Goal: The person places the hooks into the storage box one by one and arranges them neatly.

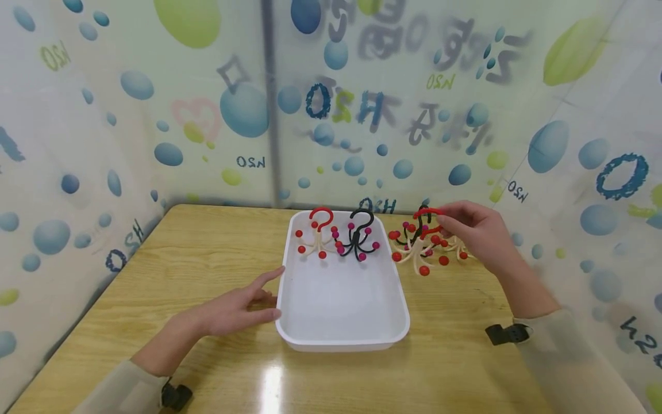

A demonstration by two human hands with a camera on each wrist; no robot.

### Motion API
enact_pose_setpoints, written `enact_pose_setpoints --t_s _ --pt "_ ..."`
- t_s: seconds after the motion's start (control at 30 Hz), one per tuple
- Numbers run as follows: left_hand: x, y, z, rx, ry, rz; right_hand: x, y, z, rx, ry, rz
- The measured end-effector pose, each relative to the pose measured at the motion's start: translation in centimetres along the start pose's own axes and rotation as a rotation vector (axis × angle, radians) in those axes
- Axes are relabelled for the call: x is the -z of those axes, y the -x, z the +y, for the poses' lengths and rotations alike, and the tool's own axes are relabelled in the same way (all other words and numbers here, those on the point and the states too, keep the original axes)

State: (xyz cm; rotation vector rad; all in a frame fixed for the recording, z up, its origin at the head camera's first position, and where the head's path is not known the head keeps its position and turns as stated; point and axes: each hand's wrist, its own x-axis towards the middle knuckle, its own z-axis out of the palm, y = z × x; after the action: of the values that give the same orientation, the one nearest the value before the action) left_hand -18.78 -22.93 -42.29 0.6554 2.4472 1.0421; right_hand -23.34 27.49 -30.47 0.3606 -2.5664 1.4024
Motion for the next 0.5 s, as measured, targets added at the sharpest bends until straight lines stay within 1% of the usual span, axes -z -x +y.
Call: enact_pose_setpoints --t_s 0.23,0.3,0.5 --pt "0.0 0.0 -0.1 -0.006 -0.005 -0.002 -3.4 -2.1 -2.2 -0.008 -0.028 -0.073" --pt "0.0 0.0 -0.1 -0.007 -0.009 0.002 -4.7 -2.7 -2.6 0.002 -0.045 -0.104" --pt "-0.1 0.0 0.0 -0.013 -0.013 0.008 -8.6 -3.9 -3.3 0.024 -0.049 -0.213"
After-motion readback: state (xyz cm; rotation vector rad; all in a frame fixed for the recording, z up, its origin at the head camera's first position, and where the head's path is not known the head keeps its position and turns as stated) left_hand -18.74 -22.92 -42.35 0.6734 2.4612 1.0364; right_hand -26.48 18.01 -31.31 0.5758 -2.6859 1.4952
